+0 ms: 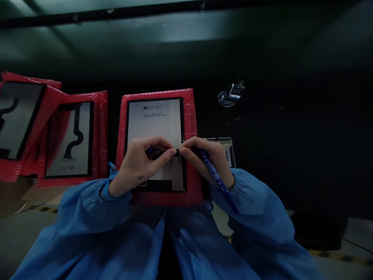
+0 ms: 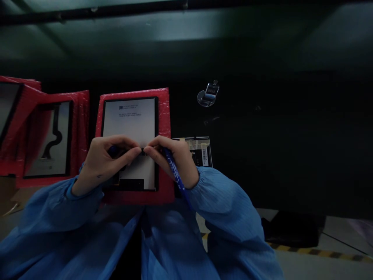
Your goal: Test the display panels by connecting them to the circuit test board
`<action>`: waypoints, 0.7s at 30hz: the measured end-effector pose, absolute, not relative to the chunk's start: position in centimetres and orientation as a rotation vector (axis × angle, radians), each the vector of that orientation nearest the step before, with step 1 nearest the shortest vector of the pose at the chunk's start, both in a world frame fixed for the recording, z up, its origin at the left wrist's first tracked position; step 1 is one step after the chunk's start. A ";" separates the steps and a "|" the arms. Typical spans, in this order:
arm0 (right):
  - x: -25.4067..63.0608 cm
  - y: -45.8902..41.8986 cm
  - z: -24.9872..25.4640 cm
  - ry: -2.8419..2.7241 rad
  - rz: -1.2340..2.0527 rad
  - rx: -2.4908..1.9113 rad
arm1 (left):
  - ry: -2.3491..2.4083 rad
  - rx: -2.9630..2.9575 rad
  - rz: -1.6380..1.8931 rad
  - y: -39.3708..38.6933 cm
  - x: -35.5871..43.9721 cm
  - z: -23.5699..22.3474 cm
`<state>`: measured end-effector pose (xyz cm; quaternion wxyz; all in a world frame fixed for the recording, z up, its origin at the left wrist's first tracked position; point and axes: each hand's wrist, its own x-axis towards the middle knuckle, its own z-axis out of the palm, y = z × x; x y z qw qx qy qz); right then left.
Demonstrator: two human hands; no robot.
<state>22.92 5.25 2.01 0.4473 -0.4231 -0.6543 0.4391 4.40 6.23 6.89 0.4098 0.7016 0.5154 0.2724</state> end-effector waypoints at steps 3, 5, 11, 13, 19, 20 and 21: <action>22.9 5.3 1.9 -1.659 1.066 -1.057 | 1.304 1.762 0.703 6.2 4.5 6.8; 23.0 5.3 1.8 -1.682 1.046 -1.055 | 1.308 1.761 0.707 6.2 4.6 6.8; 22.5 4.8 1.6 -1.739 0.902 -1.155 | 1.298 1.765 0.704 6.1 4.7 6.6; 22.2 4.7 1.5 -1.747 0.871 -1.185 | 1.297 1.763 0.695 6.1 4.8 6.4; 22.4 4.8 1.8 -1.657 0.980 -1.231 | 1.272 1.851 0.649 6.5 4.4 6.8; 22.7 4.9 1.9 -1.615 1.043 -1.213 | 1.290 1.884 0.659 6.5 3.8 7.4; 23.1 4.9 2.0 -1.558 1.102 -1.199 | 1.325 1.910 0.693 6.5 3.1 8.3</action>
